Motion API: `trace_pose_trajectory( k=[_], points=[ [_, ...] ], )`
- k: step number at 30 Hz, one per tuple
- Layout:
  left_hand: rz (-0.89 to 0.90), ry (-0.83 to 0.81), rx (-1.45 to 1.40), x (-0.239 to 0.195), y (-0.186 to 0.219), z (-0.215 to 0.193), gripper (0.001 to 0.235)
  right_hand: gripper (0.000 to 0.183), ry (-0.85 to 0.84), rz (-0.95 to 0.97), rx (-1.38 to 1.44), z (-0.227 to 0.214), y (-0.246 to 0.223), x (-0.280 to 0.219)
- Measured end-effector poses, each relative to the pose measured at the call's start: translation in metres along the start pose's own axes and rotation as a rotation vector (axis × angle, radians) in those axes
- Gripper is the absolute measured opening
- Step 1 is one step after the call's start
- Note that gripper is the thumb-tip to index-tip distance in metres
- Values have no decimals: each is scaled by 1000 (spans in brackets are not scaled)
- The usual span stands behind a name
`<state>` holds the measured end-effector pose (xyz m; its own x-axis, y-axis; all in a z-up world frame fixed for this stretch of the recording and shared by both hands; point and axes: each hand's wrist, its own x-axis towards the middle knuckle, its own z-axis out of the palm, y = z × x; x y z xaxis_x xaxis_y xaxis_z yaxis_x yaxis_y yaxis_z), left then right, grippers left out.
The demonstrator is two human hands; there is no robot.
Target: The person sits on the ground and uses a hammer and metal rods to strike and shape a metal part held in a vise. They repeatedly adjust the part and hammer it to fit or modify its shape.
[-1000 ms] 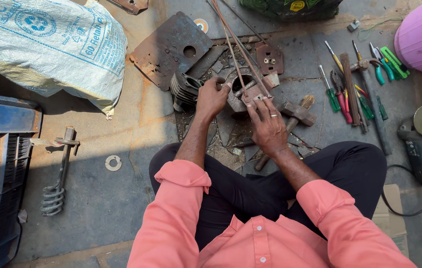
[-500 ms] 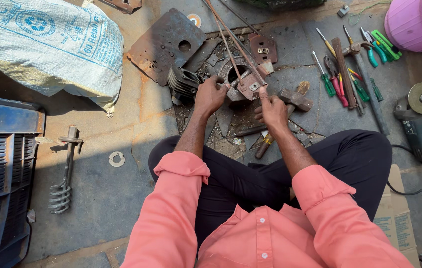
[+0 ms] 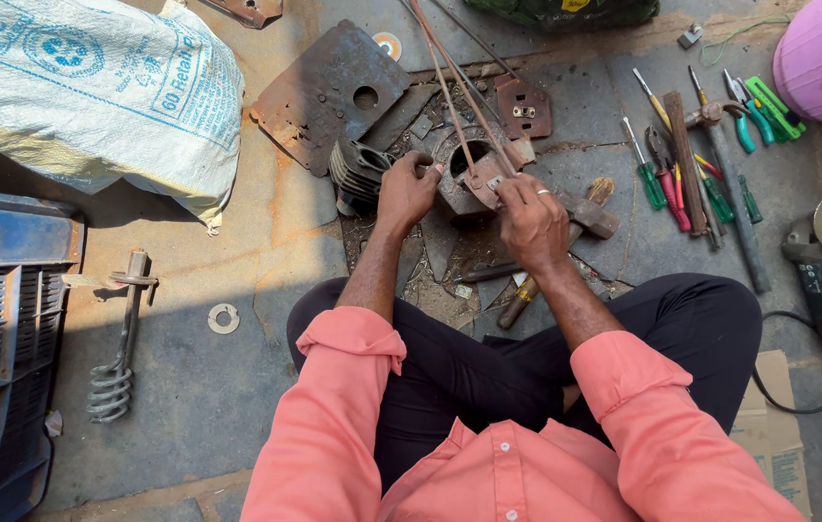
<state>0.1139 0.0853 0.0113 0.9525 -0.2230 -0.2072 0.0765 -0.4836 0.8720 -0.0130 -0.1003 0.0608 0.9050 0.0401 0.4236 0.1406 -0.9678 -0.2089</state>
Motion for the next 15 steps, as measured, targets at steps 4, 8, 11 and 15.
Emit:
trace_pose_trajectory(
  k=[4,8,11,15],
  points=[
    [-209,-104,-432,12,2,3,56,22,-4,332,496,17,-2,9],
    [-275,-280,-634,13,4,4,72,28,321,810,1443,31,-9,9],
    [-277,-356,-625,11,5,3,65,37,307,1190,1631,35,-4,5],
    [-155,-294,-567,2,2,11,48,44,149,1203,1761,40,8,-24]
  ],
)
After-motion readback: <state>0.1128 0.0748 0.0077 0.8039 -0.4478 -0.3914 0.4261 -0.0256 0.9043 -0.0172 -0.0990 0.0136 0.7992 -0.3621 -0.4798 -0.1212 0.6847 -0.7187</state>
